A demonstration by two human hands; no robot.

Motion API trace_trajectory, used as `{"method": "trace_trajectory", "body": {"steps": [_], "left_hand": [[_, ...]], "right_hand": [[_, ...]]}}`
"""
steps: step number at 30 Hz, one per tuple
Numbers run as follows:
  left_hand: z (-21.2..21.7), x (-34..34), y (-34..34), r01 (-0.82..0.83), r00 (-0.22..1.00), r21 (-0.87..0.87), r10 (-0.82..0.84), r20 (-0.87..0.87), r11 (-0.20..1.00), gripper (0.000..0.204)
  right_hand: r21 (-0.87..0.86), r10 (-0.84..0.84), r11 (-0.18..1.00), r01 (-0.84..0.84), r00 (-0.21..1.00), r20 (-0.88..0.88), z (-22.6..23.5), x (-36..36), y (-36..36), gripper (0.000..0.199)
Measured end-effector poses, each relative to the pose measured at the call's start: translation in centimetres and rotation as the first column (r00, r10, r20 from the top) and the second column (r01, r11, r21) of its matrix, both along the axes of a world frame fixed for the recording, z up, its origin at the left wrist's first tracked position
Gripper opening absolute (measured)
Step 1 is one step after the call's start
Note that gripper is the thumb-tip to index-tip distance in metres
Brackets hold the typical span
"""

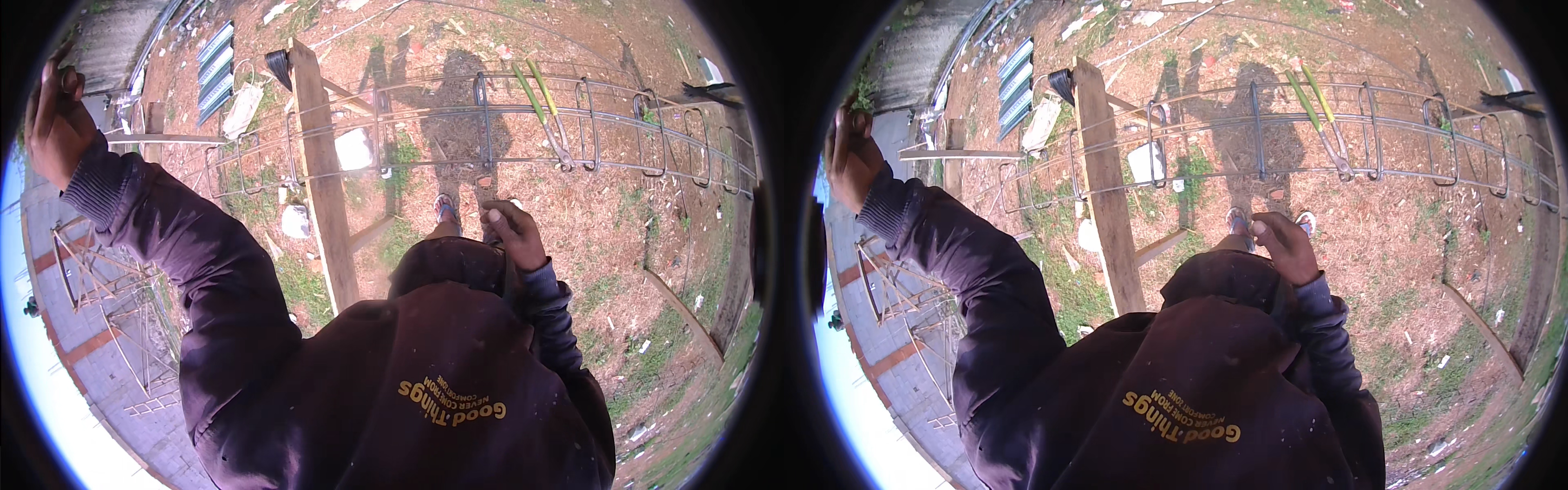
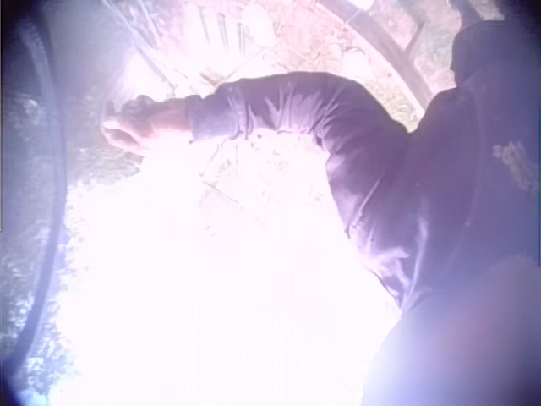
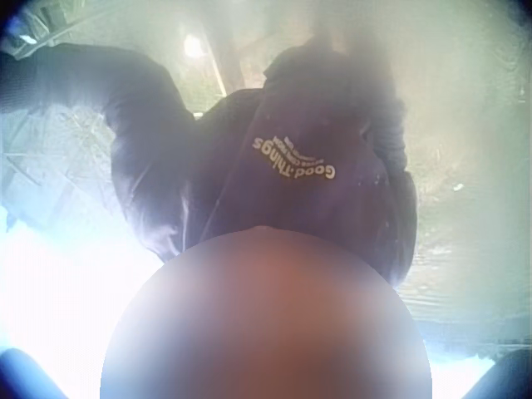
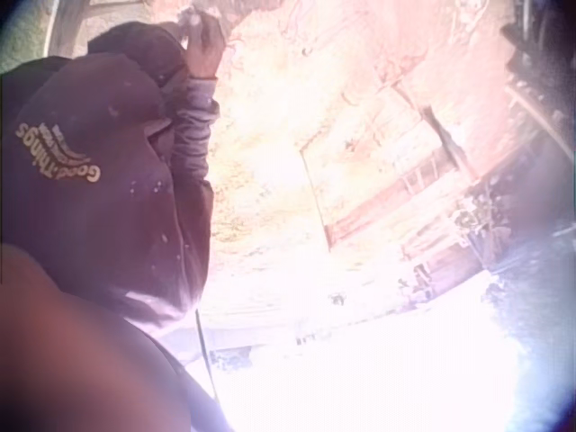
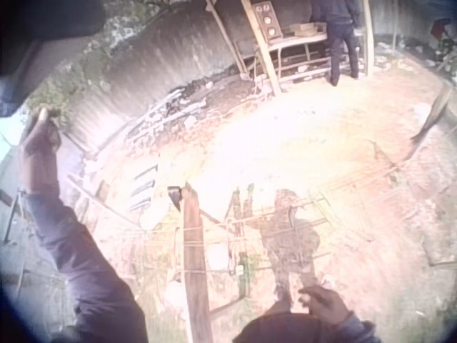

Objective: The person uses pliers to bend and secure metal rods into a rectangular frame structure. They repeatedly adjust the frame, twist wire ties, and reposition the frame on the ground to complete the assembly.

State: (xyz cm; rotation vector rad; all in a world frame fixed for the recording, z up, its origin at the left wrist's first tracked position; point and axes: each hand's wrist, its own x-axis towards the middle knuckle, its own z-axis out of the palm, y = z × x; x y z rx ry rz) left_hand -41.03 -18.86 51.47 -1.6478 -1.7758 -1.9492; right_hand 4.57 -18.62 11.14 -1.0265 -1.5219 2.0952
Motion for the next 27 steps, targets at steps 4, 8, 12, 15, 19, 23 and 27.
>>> {"method": "trace_trajectory", "body": {"steps": [4,8,12,15,19,23,27], "left_hand": [[-15.3,12.7,-1.8,0.065,0.995,-0.437,-0.092,-0.04,0.897,0.012],[-28.5,25.1,-6.6,0.149,0.926,-0.703,-0.348,-0.147,0.695,0.015],[-29.5,30.9,-10.1,0.173,0.931,-0.759,-0.357,-0.083,0.627,0.026],[-25.6,33.6,-10.5,0.333,0.942,-0.573,-0.236,0.239,0.749,0.032],[-19.2,35.8,-9.7,0.821,-0.209,0.562,-0.861,0.463,0.103,0.059],[-16.4,38.8,-5.8,0.82,-0.276,0.569,-0.913,0.3,-0.061,0.057],[-16.2,40.8,-3.0,0.878,-0.155,0.478,-0.943,0.293,0.005,0.056]], "right_hand": [[-0.335,0.004,0.909,-0.248,0.809,-0.588,3.2,-5.0,2.2,0.052],[-0.639,-0.141,0.708,-0.301,0.826,-0.546,3.2,-7.6,3.8,0.047],[-0.743,-0.184,0.665,-0.074,0.948,-0.259,2.4,-7.7,5.4,0.044],[-0.592,-0.212,0.806,0.001,0.935,-0.285,2.5,-7.0,6.8,0.046],[-0.374,-0.123,0.927,0.015,0.956,-0.265,2.5,-5.6,8.5,0.055],[-0.263,-0.067,0.964,0.038,0.993,-0.102,1.4,-4.0,8.2,0.055],[-0.182,-0.036,0.983,0.012,0.991,-0.132,0.0,-2.3,7.2,0.057]]}}
